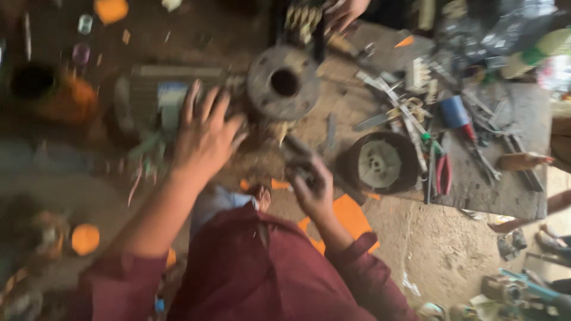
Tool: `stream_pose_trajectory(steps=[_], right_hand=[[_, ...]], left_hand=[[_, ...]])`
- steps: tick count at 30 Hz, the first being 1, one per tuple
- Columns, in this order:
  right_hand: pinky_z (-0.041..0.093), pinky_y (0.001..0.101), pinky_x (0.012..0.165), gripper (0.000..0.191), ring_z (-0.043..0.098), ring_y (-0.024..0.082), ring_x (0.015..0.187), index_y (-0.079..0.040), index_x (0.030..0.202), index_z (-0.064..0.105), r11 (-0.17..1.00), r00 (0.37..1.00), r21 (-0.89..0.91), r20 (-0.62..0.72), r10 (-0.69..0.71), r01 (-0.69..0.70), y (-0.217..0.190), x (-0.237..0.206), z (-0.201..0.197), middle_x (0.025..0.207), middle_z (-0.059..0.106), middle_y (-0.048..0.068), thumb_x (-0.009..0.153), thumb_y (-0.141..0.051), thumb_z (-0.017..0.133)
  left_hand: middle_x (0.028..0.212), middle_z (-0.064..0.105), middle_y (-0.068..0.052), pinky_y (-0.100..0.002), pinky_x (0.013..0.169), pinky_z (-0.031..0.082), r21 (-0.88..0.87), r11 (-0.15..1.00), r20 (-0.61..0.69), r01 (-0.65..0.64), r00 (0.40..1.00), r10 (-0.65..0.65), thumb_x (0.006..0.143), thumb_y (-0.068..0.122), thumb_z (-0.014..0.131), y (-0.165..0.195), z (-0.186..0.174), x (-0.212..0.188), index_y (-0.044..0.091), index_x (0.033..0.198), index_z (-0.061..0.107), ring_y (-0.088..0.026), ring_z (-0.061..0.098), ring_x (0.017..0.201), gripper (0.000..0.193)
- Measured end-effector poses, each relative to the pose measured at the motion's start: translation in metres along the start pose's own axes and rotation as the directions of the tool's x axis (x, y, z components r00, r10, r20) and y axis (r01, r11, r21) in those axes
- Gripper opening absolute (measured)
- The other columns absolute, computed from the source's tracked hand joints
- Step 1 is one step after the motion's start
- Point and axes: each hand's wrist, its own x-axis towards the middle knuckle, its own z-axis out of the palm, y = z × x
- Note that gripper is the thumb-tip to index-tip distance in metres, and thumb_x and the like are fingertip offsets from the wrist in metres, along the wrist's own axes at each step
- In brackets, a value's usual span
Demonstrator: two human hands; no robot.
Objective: The person works on an electric water pump lying on a cluttered workbench, holding the pump body and using a spanner to turn bolts between the motor and the pump flange. They reposition the pump, fit the flange over the housing, and continue tightening fasteners by hand and with the spanner.
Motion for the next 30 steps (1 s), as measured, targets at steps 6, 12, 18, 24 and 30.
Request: stream_pose_trajectory(steps=[6, 12, 18, 24, 30], right_hand=[[0.047, 0.0253, 0.069, 0.006, 0.055, 0.009, 0.076, 0.001, 0.106, 0.062, 0.916, 0.977, 0.34, 0.045, 0.209, -0.212, 0.003, 0.013, 0.024, 0.088, 0.06, 0.003, 0.11, -0.003, 0.059], [0.053, 0.034, 0.075, 0.014, 0.066, 0.024, 0.087, -0.002, 0.114, 0.062, 0.884, 0.953, -0.357, 0.135, -0.271, 0.301, -0.001, 0.039, 0.047, 0.1, 0.069, 0.012, 0.101, 0.001, 0.062], [0.056, 0.0436, 0.081, 0.03, 0.067, 0.037, 0.094, 0.001, 0.12, 0.059, 0.643, 0.803, -0.483, 0.31, -0.509, 0.594, 0.012, 0.046, 0.059, 0.11, 0.065, 0.02, 0.093, 0.005, 0.07], [0.057, 0.0478, 0.081, 0.035, 0.067, 0.04, 0.095, 0.0, 0.12, 0.055, 0.48, 0.685, -0.505, 0.382, -0.62, 0.717, 0.046, 0.047, 0.065, 0.111, 0.063, 0.021, 0.09, 0.004, 0.071], [0.052, 0.0478, 0.064, 0.035, 0.066, 0.041, 0.08, 0.001, 0.125, 0.054, 0.636, 0.884, -0.617, 0.271, -0.38, 0.463, 0.024, 0.084, 0.08, 0.099, 0.067, 0.02, 0.095, 0.0, 0.072]], left_hand=[[0.119, 0.062, -0.01, -0.049, 0.113, 0.037, -0.067, 0.997, 0.043, 0.034, 0.999, -0.031, 0.082, 0.025, 0.081, -0.005, -0.004, -0.004, 0.013, 0.1, 0.075, -0.032, 0.055, 0.121, 0.023], [0.119, 0.063, -0.01, -0.047, 0.098, 0.048, -0.171, 0.984, 0.079, 0.042, 0.996, -0.029, 0.074, 0.027, 0.086, -0.018, -0.013, 0.003, 0.009, 0.087, 0.074, -0.033, 0.058, 0.121, 0.025], [0.119, 0.063, -0.012, -0.049, 0.093, 0.051, -0.177, 0.984, 0.076, 0.019, 0.997, -0.006, 0.073, 0.032, 0.086, -0.025, -0.014, 0.008, 0.008, 0.087, 0.074, -0.035, 0.058, 0.123, 0.03], [0.123, 0.063, -0.014, -0.049, 0.091, 0.051, -0.182, 0.983, 0.031, -0.007, 0.999, 0.013, 0.076, 0.031, 0.082, -0.028, -0.006, 0.004, 0.007, 0.085, 0.073, -0.037, 0.059, 0.122, 0.027], [0.119, 0.065, -0.013, -0.047, 0.092, 0.053, -0.261, 0.964, 0.035, 0.052, 0.998, -0.045, 0.097, 0.016, 0.067, -0.034, 0.004, -0.001, 0.004, 0.094, 0.071, -0.035, 0.062, 0.117, 0.014]])
